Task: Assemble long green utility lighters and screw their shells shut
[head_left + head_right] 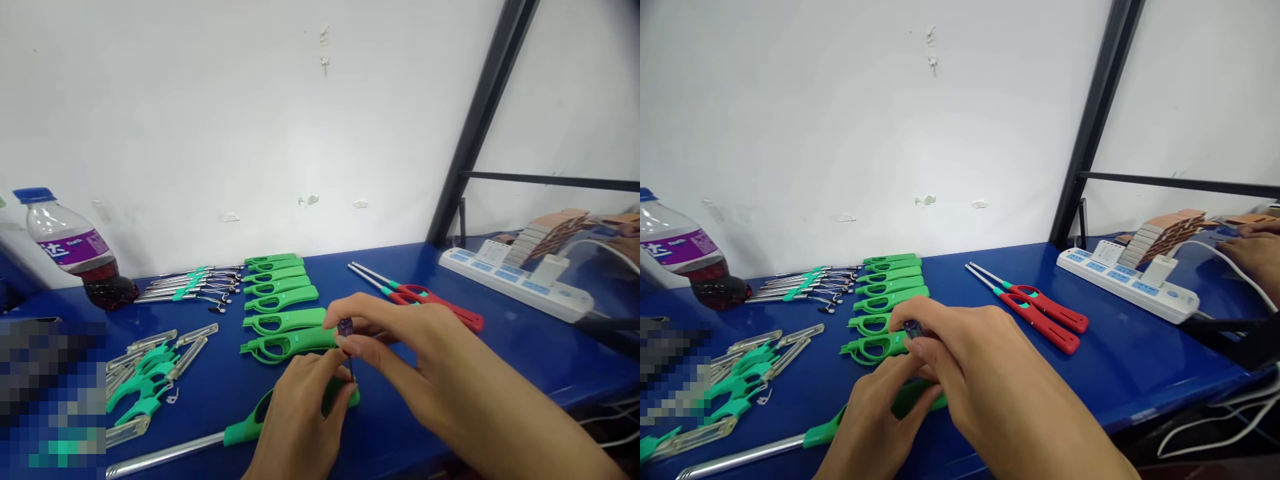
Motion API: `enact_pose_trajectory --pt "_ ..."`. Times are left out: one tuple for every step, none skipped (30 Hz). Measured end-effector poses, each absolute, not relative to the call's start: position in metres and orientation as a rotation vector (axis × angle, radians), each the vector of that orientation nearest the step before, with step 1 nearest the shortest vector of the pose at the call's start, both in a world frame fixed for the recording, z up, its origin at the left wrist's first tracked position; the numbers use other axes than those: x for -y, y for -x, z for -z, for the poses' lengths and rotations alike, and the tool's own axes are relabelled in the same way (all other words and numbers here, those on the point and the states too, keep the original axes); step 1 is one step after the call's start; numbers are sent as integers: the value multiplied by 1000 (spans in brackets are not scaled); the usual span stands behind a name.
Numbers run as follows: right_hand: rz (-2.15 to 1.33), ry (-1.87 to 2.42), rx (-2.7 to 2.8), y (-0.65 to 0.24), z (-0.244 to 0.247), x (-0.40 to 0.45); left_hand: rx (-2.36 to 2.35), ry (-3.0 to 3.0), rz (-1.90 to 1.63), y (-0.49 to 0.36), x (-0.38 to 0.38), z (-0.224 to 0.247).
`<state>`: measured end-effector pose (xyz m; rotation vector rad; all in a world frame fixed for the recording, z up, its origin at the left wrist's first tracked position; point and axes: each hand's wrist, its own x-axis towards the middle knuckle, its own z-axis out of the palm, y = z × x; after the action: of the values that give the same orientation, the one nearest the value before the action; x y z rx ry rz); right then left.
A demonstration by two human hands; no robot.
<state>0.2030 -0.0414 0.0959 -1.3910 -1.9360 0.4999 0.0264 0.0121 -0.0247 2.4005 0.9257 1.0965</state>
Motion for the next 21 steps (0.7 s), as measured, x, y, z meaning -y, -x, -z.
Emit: enact_pose_trajectory --pt "-499 1392 1943 -203 -96 40 -923 -2414 -1091 -27 -12 26" --pt "-493 1391 1945 -202 -95 39 -922 -2425 -1091 -27 -12 27" --pt "-487 1384 1945 -202 -95 38 -918 -2438 -1091 -27 -12 28" --pt "-485 1375 1946 -202 -95 38 -916 -2449 -1093 -27 -12 29" --pt "-482 1373 1945 -202 -95 38 -914 -2458 -1100 -27 -12 29" --pt "-476 1374 1944 -203 -95 39 -913 -2466 -1106 -27 -12 29" --pt "-469 1378 1945 -203 -95 40 -913 -2472 -1112 -27 -12 29" --pt "-462 1383 1947 -204 -95 41 -914 -2477 -1118 -27 -12 28" --pt "-458 1388 1947 -204 -94 42 -914 -2482 -1121 -28 -12 28" --pt "-461 1392 1948 -204 -94 43 -910 -2487 -1123 -28 -11 27" --pt "-467 1393 1945 -204 -94 44 -905 -2492 -1124 -28 -11 26" --pt "-477 1390 1941 -204 -94 44 -899 -2496 -1123 -28 -11 25" --pt "-488 1389 1935 -204 -94 44 -894 -2498 -1122 -29 -11 25" --pt "-498 1391 1930 -204 -94 44 -889 -2499 -1120 -29 -11 24" --pt "-506 1396 1925 -204 -94 43 -885 -2498 -1116 -29 -11 24" --pt "-513 1404 1923 -205 -93 42 -884 -2497 -1111 -28 -11 24" --pt "-519 1411 1922 -205 -93 40 -882 -2497 -1101 -28 -11 24" --pt "-529 1417 1921 -205 -92 38 -882 -2498 -1092 -28 -11 24" --pt "-536 1423 1913 -206 -91 36 -884 -2499 -1083 -27 -11 24" --pt "-546 1426 1902 -206 -90 34 -886 -2502 -1075 -27 -10 24" --pt "-557 1426 1884 -207 -88 33 -890 -2507 -1070 -26 -10 24"
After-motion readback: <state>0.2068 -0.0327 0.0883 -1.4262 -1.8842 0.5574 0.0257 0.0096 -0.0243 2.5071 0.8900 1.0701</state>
